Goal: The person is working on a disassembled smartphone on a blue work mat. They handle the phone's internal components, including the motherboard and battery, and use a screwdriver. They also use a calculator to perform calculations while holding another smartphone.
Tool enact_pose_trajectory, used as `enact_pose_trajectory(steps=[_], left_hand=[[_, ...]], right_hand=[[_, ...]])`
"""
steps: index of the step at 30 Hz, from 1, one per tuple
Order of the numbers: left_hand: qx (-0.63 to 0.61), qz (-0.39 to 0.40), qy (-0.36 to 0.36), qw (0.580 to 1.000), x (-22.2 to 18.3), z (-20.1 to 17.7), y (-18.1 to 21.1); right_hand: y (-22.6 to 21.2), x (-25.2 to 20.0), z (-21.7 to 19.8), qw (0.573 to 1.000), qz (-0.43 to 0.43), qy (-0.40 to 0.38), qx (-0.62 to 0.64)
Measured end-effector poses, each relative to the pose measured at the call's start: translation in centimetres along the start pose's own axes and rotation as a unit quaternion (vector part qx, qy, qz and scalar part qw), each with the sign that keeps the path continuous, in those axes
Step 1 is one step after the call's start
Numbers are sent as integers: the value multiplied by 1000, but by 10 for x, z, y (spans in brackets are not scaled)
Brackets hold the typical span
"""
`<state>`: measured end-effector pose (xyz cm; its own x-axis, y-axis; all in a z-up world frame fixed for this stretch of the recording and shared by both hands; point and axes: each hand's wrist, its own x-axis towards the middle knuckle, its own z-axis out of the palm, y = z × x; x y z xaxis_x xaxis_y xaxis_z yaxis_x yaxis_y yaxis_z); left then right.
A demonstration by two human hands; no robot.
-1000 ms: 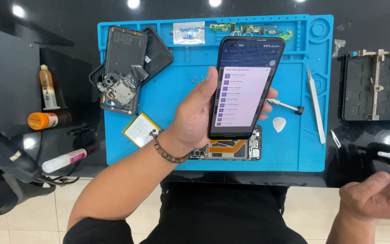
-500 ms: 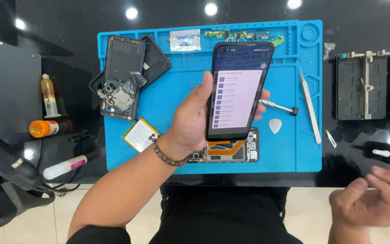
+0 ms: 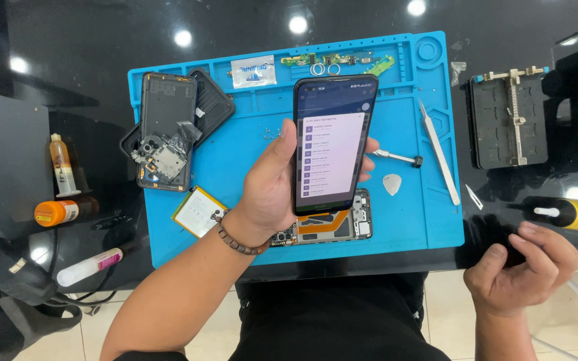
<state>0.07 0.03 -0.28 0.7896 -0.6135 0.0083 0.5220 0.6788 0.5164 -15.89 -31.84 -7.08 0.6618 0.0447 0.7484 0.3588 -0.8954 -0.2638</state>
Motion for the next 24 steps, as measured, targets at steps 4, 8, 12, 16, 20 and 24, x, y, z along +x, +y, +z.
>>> enact_pose_trajectory(steps=[4, 8, 12, 16, 20, 24], left_hand=[[-15, -7, -2, 1000, -1, -1, 0], [-21, -12, 1, 1000, -1, -3, -1], [-19, -19, 11, 1000, -1, -2, 0], [-26, -20, 10, 999, -1, -1, 0], [-28, -20, 14, 999, -1, -1, 0], [-9, -3, 2, 1000, -2, 1, 2]], right_hand=[[1, 0, 0, 1000, -1, -2, -5], [1, 2, 0, 1000, -2, -2, 1], [2, 1, 1, 1000, -4, 4, 4], [1, 1, 2, 1000, 0, 7, 5], [0, 1, 1, 1000, 0, -1, 5], [-10, 5, -3, 999, 38, -6, 1]])
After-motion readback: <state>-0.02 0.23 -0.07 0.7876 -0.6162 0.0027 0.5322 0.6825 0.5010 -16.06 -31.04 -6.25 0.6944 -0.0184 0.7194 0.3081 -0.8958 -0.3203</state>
